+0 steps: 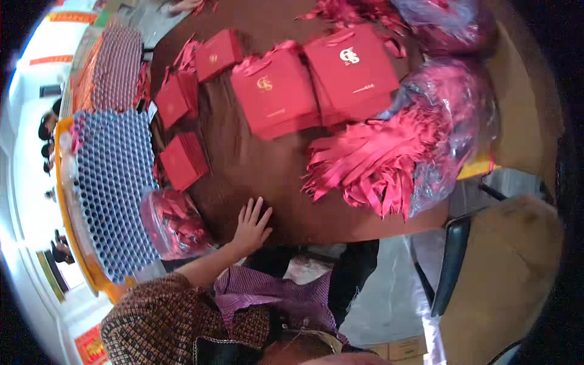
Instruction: The person is assembling red gift boxes by tying decorative ribbons onto them.
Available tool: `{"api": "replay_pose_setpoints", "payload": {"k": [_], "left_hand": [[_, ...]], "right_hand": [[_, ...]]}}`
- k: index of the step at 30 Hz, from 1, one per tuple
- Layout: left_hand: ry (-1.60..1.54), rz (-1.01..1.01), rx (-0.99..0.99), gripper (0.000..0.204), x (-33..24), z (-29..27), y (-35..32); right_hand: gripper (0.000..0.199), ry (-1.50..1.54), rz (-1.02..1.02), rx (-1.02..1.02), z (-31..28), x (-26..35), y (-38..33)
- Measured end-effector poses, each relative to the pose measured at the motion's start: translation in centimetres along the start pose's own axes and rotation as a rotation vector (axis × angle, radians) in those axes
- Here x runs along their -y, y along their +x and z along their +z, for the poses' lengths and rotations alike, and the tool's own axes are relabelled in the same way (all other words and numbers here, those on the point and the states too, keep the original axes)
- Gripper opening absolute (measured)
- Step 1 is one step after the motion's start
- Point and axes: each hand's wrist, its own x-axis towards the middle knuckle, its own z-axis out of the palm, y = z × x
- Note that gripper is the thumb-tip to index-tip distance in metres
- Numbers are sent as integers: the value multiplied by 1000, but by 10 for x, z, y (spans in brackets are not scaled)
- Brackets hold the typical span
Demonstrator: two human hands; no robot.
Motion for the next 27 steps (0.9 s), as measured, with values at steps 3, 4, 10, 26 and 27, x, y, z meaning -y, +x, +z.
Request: {"api": "replay_pose_setpoints", "payload": {"k": [3,4,10,26,27], "left_hand": [[-91,-39,64,68,-3,-7,-17],[-90,-11,78,65,-9,-13,-25],[-291,18,410,35,-29,-58,-98],[-938,-137,353,45,-217,-308,1],[-1055,-164,412,49,-236,-346,14]], "right_hand": [[37,99,-68,-58,19,5,28],[37,128,-87,-80,23,7,30],[38,250,-179,-204,27,29,-9],[40,914,-33,-180,-168,-98,-177],[41,1515,168,-105,-148,-120,-150]]}}
